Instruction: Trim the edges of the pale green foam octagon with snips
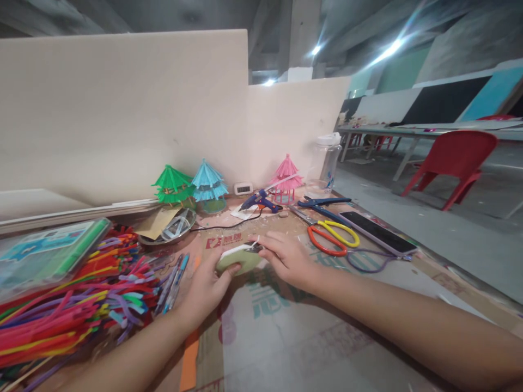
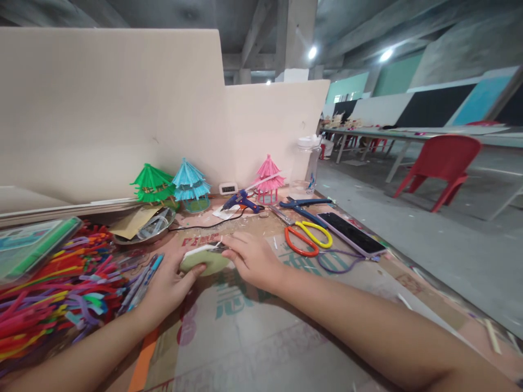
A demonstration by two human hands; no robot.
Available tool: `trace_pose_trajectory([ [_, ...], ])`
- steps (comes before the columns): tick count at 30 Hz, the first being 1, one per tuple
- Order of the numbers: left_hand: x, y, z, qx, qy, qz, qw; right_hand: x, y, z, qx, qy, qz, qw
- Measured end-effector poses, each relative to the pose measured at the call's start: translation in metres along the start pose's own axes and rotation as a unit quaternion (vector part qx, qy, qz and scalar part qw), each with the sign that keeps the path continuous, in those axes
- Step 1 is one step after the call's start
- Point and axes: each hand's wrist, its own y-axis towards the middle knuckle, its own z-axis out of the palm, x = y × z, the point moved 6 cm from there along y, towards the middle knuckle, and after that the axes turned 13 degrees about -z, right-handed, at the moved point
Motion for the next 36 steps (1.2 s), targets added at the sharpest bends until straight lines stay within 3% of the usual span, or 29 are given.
trace_pose_trajectory([
  [7, -0.004, -0.001, -0.001, 0.002, 0.014, -0.007, 1.000, 0.002, 0.001, 0.000, 0.003, -0.002, -0.020, 1.000],
  [15, -0.003, 0.000, -0.001, -0.005, 0.006, -0.004, 1.000, -0.001, -0.001, 0.002, 0.005, 0.021, 0.005, 1.000],
  [19, 0.004, 0.001, -0.002, -0.015, -0.013, -0.024, 1.000, -0.016, -0.004, -0.001, -0.074, 0.092, 0.092, 0.989],
  [22, 0.011, 0.003, -0.003, -0.021, -0.030, -0.067, 0.997, -0.035, -0.010, 0.001, -0.134, 0.161, 0.200, 0.957],
  [25, 0.015, 0.005, -0.003, -0.012, -0.056, -0.093, 0.994, -0.044, -0.013, 0.011, -0.110, 0.234, 0.265, 0.929],
  [28, 0.014, 0.006, -0.002, -0.003, -0.081, -0.101, 0.992, -0.039, -0.011, 0.021, -0.062, 0.277, 0.277, 0.918],
  [36, 0.016, 0.004, 0.003, 0.031, -0.116, -0.106, 0.987, -0.030, -0.010, 0.027, -0.044, 0.267, 0.256, 0.928],
])
